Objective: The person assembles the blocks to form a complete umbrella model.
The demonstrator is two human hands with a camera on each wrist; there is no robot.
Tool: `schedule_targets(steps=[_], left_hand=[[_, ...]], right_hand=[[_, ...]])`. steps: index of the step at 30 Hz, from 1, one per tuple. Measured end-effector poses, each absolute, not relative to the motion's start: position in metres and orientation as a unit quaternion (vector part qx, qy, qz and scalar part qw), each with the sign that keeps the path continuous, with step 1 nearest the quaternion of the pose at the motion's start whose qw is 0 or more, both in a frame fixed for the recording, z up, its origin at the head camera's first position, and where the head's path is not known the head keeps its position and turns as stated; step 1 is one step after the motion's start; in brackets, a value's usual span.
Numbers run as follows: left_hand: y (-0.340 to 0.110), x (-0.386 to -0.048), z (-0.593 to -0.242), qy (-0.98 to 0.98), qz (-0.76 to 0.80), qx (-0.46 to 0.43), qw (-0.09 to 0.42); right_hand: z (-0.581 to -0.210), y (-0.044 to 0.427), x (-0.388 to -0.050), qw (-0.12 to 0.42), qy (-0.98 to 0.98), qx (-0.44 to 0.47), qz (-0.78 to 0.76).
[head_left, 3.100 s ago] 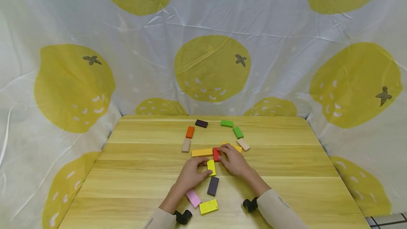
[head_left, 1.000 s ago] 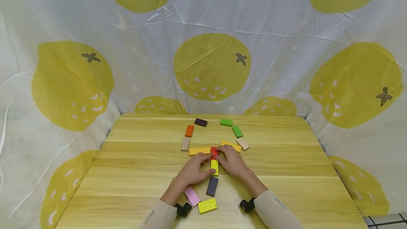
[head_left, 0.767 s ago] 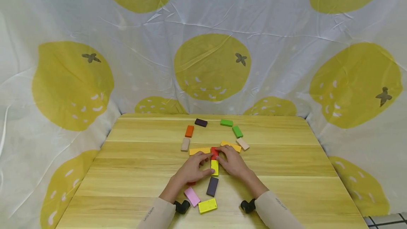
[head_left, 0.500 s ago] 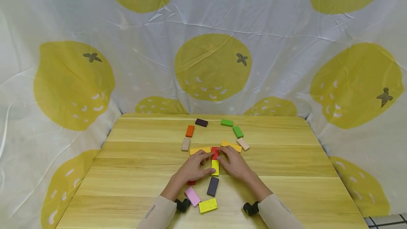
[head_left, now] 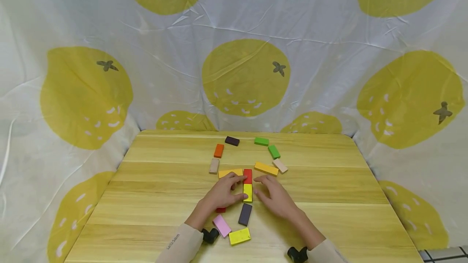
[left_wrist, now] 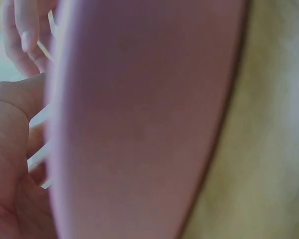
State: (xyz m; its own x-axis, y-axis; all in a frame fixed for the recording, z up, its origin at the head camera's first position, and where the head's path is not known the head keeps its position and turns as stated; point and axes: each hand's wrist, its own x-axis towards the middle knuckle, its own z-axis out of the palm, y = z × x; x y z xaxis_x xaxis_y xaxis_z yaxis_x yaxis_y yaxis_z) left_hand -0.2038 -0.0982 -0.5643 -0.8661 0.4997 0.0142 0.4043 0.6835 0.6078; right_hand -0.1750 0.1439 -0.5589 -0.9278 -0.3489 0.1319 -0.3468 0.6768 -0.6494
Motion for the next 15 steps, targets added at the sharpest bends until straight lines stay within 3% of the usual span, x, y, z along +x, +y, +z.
schedule_targets(steps=[15], left_hand=[[-0.098, -0.202, -0.563, 0.917, 0.307, 0.244, 0.073]], right_hand=[[-0.559, 0.135, -0.135, 0.028, 0.916, -0.217, -0.336]])
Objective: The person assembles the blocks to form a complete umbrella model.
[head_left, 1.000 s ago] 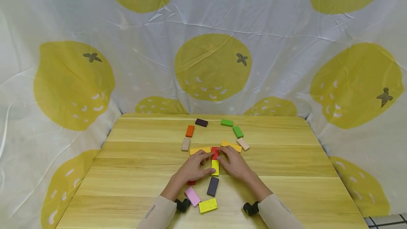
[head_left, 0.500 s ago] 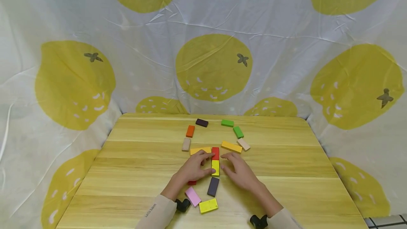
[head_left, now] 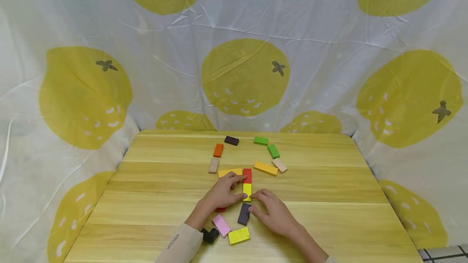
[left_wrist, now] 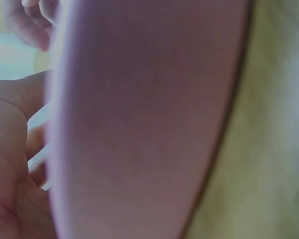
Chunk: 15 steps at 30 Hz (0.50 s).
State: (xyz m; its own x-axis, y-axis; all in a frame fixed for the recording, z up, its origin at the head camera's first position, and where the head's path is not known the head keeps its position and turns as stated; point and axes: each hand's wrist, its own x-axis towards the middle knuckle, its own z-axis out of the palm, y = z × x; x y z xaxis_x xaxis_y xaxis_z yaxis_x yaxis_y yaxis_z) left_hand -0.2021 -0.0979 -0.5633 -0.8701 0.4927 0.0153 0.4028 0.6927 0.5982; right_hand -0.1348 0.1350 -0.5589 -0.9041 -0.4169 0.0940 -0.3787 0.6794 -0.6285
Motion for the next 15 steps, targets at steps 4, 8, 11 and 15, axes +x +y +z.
schedule_targets(steps=[4, 8, 11, 15], left_hand=[[-0.098, -0.202, -0.563, 0.919, 0.303, 0.243, 0.073], [-0.098, -0.202, -0.564, 0.917, 0.306, 0.248, 0.070], [-0.099, -0.203, -0.566, 0.915, 0.310, 0.251, 0.066], [-0.099, -0.204, -0.568, 0.914, 0.312, 0.252, 0.065]], right_hand=[[-0.564, 0.127, -0.130, 0.014, 0.926, -0.215, -0.309], [-0.566, 0.122, -0.128, 0.001, 0.934, -0.207, -0.291], [-0.568, 0.122, -0.127, -0.004, 0.935, -0.206, -0.290], [-0.570, 0.125, -0.129, 0.004, 0.932, -0.205, -0.299]])
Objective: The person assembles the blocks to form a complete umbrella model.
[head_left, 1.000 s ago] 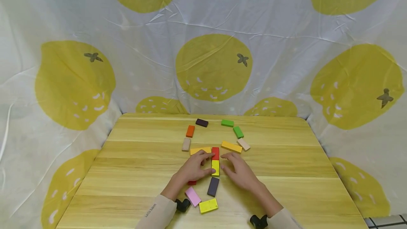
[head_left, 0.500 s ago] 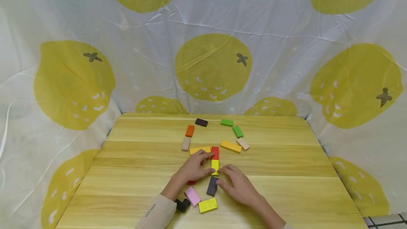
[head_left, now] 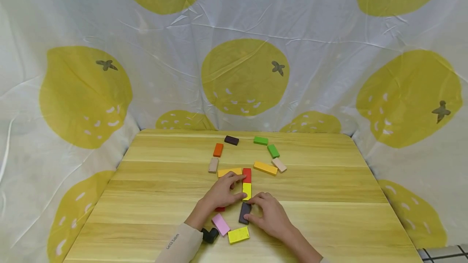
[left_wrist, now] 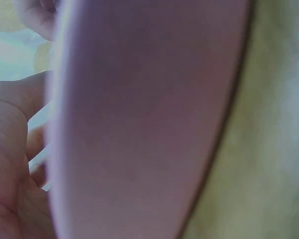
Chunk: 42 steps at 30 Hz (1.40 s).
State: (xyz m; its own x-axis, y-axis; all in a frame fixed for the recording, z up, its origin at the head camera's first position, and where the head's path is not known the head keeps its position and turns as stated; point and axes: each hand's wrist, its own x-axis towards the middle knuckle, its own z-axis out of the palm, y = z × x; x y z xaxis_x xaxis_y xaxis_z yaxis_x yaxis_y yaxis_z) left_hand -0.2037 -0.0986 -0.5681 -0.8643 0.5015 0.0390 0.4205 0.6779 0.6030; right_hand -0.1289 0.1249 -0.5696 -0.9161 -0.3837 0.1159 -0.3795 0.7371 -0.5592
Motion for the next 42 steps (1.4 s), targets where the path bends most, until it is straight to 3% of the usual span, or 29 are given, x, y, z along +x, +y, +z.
schedule_targets(steps=[6, 42], left_hand=[[-0.0987, -0.2041, -0.5692, 0.913, 0.316, 0.247, 0.074], [-0.0988, -0.2003, -0.5672, 0.911, 0.320, 0.253, 0.062]], right_hand=[[-0.5693, 0.1304, -0.1324, 0.025, 0.919, -0.207, -0.334], [-0.5691, 0.1320, -0.1349, 0.016, 0.917, -0.209, -0.341]])
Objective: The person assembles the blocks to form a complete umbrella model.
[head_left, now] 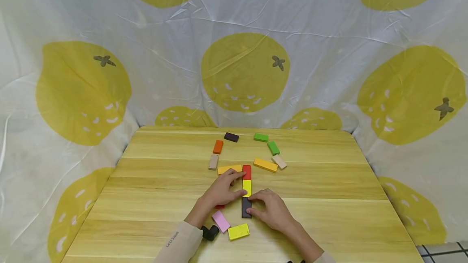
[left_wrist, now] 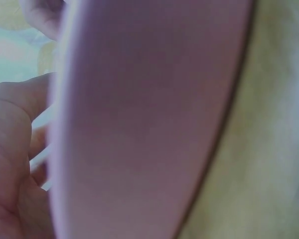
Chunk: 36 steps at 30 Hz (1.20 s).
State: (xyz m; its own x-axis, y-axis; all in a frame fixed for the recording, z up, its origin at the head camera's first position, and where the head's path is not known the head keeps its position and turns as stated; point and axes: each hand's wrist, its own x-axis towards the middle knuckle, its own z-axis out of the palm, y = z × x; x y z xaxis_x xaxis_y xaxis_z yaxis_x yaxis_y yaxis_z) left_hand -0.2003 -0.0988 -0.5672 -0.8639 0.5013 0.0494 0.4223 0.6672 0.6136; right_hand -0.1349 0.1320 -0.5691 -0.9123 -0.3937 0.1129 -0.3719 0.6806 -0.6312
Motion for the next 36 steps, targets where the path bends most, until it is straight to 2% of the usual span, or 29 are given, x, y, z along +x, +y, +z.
schedule_targets(steps=[19, 25, 36], left_hand=[[-0.1021, -0.1993, -0.5623, 0.915, 0.280, 0.273, 0.101], [-0.1022, -0.1993, -0.5615, 0.915, 0.279, 0.266, 0.120], [-0.1024, -0.1984, -0.5616, 0.907, 0.288, 0.288, 0.105]], right_hand=[[-0.5690, 0.1347, -0.1364, 0.013, 0.909, -0.206, -0.363], [-0.5676, 0.1360, -0.1373, 0.030, 0.908, -0.203, -0.364], [-0.5707, 0.1405, -0.1405, 0.042, 0.896, -0.204, -0.393]])
